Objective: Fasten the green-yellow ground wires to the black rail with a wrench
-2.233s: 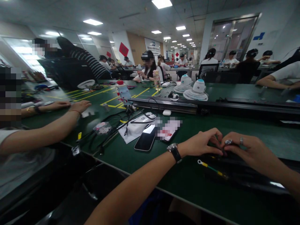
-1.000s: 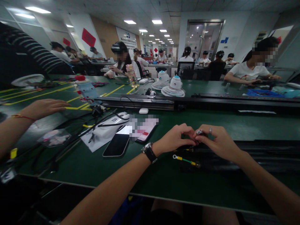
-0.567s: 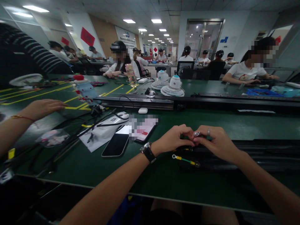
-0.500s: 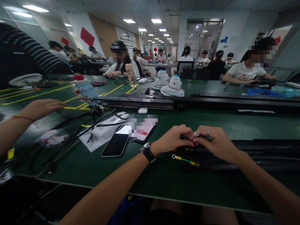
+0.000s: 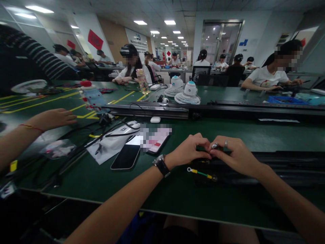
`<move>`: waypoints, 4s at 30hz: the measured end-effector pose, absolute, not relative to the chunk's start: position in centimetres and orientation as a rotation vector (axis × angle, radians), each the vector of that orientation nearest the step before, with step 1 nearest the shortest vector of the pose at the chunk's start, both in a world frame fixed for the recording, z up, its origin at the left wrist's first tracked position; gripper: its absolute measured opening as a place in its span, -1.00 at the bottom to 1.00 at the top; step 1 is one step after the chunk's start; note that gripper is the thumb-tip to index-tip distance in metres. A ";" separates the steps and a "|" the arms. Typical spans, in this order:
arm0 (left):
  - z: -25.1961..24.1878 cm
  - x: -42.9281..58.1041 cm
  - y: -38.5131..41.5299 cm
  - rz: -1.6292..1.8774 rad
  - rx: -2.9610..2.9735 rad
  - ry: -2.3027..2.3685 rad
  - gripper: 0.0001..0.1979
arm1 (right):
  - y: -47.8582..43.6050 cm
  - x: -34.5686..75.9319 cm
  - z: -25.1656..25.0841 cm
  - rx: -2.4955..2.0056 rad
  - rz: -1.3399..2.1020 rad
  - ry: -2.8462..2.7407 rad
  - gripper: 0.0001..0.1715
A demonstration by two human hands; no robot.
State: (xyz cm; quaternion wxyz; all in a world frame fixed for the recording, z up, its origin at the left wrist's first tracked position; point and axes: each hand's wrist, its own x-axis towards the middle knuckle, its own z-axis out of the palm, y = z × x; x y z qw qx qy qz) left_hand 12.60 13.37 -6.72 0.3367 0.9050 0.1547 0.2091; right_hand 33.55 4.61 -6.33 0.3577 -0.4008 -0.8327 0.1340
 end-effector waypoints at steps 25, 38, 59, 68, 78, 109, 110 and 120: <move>-7.0 12.6 13.5 0.555 2.346 0.309 -0.87 | 4.4 33.6 -6.6 -1.027 0.246 -2.143 -0.88; -6.9 12.6 13.3 0.528 2.325 0.345 -0.86 | 4.4 33.6 -6.6 -1.034 0.223 -2.159 -0.89; -7.3 13.1 13.2 0.550 2.432 0.432 -0.74 | 4.3 33.4 -6.5 -1.072 0.261 -2.212 -0.91; -7.3 13.2 13.0 0.575 2.432 0.463 -0.73 | 4.5 33.5 -6.5 -1.077 0.271 -2.215 -0.89; -7.5 13.3 13.1 0.561 2.424 0.472 -0.75 | 4.5 33.5 -6.6 -1.082 0.184 -2.251 -0.79; -6.4 12.6 12.9 0.576 2.390 0.400 -0.69 | 4.6 34.5 -5.9 -1.125 0.381 -2.090 -0.80; -6.4 12.6 12.9 0.581 2.392 0.395 -0.71 | 4.6 34.4 -5.9 -1.123 0.377 -2.087 -0.80; -6.7 12.7 12.8 0.570 2.413 0.414 -0.81 | 4.5 34.6 -6.0 -1.113 0.384 -2.104 -0.81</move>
